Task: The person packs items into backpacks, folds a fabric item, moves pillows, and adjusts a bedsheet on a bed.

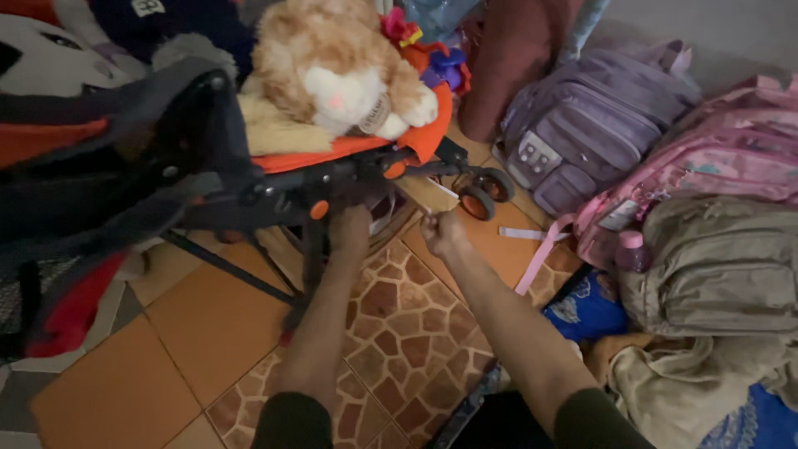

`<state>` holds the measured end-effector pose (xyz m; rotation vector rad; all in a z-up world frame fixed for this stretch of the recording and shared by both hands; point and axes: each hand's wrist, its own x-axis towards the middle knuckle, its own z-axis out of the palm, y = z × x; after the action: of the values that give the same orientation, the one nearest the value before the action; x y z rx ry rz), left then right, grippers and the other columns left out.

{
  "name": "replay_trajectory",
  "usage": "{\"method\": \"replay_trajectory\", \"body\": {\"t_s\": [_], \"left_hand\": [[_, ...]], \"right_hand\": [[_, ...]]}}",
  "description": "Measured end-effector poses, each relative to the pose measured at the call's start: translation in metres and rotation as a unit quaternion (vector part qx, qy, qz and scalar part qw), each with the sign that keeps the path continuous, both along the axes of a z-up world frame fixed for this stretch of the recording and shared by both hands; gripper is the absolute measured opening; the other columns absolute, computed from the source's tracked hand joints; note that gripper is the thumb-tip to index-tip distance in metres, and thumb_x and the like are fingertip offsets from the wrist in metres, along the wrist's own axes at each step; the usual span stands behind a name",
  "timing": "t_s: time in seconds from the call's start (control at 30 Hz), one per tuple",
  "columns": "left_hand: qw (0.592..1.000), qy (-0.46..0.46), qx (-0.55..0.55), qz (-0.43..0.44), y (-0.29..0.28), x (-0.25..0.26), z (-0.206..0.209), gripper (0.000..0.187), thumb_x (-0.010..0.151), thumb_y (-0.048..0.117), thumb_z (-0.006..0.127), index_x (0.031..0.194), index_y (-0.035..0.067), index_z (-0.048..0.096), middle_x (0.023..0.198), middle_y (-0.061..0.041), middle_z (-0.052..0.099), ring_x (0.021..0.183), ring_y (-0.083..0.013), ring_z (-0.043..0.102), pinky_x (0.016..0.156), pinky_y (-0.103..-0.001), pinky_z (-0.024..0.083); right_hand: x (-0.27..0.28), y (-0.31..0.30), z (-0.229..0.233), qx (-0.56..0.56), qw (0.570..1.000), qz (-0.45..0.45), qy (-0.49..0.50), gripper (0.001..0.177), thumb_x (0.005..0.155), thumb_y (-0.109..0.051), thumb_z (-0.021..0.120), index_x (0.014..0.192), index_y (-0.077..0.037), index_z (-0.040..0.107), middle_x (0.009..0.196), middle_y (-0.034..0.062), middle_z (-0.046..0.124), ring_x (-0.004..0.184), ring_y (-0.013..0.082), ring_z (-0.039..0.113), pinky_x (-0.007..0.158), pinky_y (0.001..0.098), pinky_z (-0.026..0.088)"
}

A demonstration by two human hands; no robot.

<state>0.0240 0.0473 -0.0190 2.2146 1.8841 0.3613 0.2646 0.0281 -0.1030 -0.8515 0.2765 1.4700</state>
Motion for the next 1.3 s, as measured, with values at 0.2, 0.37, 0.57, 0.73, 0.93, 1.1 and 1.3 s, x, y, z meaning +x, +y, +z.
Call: {"method": "replay_trajectory", "body": {"t_s": [0.2, 0.37, 0.57, 0.73, 0.93, 1.1, 1.3], "left_hand": [[0.984, 0.046, 0.129, -0.116, 0.007, 0.057, 0.011, 0.017, 0.092, 0.011, 0.063, 0.080, 0.011, 0.075, 0.076, -0.014, 0.072, 0.069, -0.0311, 0.074, 0.060, -0.043, 0.061], [0.969, 0.021, 0.159, -0.186, 0.020, 0.061, 0.027, 0.010, 0.081, 0.013, 0.066, 0.077, 0.009, 0.076, 0.079, -0.015, 0.073, 0.069, -0.0307, 0.075, 0.059, -0.040, 0.061], [0.988, 0.111, 0.053, -0.095, 0.033, 0.043, 0.023, 0.018, 0.096, 0.012, 0.062, 0.091, 0.011, 0.080, 0.092, -0.014, 0.077, 0.081, -0.0305, 0.076, 0.068, -0.043, 0.061], [0.982, 0.148, -0.002, -0.115, -0.008, 0.005, -0.023, 0.023, 0.096, 0.012, 0.060, 0.115, 0.010, 0.073, 0.113, -0.015, 0.074, 0.103, -0.0291, 0.072, 0.084, -0.041, 0.059], [0.978, 0.197, -0.006, -0.068, -0.063, 0.014, 0.031, 0.025, 0.089, 0.021, 0.062, 0.110, 0.012, 0.073, 0.119, -0.015, 0.070, 0.112, -0.0327, 0.066, 0.084, -0.052, 0.054], [0.948, 0.175, -0.182, -0.193, -0.090, 0.041, 0.119, 0.024, 0.091, 0.026, 0.062, 0.102, 0.010, 0.075, 0.111, -0.016, 0.073, 0.106, -0.0345, 0.068, 0.085, -0.052, 0.054], [0.927, 0.131, -0.193, -0.294, -0.098, 0.104, 0.140, 0.029, 0.094, 0.032, 0.062, 0.093, 0.007, 0.078, 0.102, -0.017, 0.075, 0.098, -0.0365, 0.070, 0.087, -0.051, 0.054]], "right_hand": [[0.003, -0.001, 0.029, -0.022, 0.999, 0.010, 0.033, 0.019, 0.099, 0.004, 0.036, 0.116, 0.005, 0.046, 0.096, 0.0149, 0.057, 0.076, 0.0207, 0.060, 0.070, 0.0273, 0.060], [0.016, -0.001, 0.026, -0.004, 0.998, 0.042, 0.046, 0.016, 0.098, 0.006, 0.036, 0.108, 0.009, 0.049, 0.096, 0.0172, 0.058, 0.077, 0.0233, 0.061, 0.070, 0.0284, 0.061], [0.000, -0.005, 0.037, 0.014, 0.998, 0.067, -0.014, 0.012, 0.101, 0.002, 0.037, 0.107, 0.006, 0.047, 0.100, 0.0187, 0.057, 0.083, 0.0252, 0.063, 0.077, 0.0313, 0.061], [-0.042, -0.010, 0.048, 0.166, 0.976, 0.139, -0.012, 0.028, 0.101, -0.007, 0.038, 0.120, 0.005, 0.055, 0.106, 0.0194, 0.061, 0.084, 0.0273, 0.066, 0.070, 0.0369, 0.060], [-0.063, -0.001, 0.034, 0.015, 0.969, 0.215, -0.121, 0.028, 0.100, 0.000, 0.041, 0.122, 0.015, 0.050, 0.116, 0.0277, 0.060, 0.101, 0.0394, 0.067, 0.082, 0.0474, 0.060], [-0.043, -0.035, 0.063, 0.130, 0.918, 0.286, -0.243, 0.028, 0.097, 0.000, 0.048, 0.122, 0.002, 0.061, 0.113, 0.0127, 0.068, 0.098, 0.0225, 0.068, 0.090, 0.0379, 0.056], [0.007, -0.072, 0.091, 0.026, 0.871, 0.304, -0.385, 0.029, 0.099, -0.016, 0.056, 0.114, 0.005, 0.070, 0.096, 0.0088, 0.072, 0.083, 0.0200, 0.065, 0.073, 0.0361, 0.054]]}}
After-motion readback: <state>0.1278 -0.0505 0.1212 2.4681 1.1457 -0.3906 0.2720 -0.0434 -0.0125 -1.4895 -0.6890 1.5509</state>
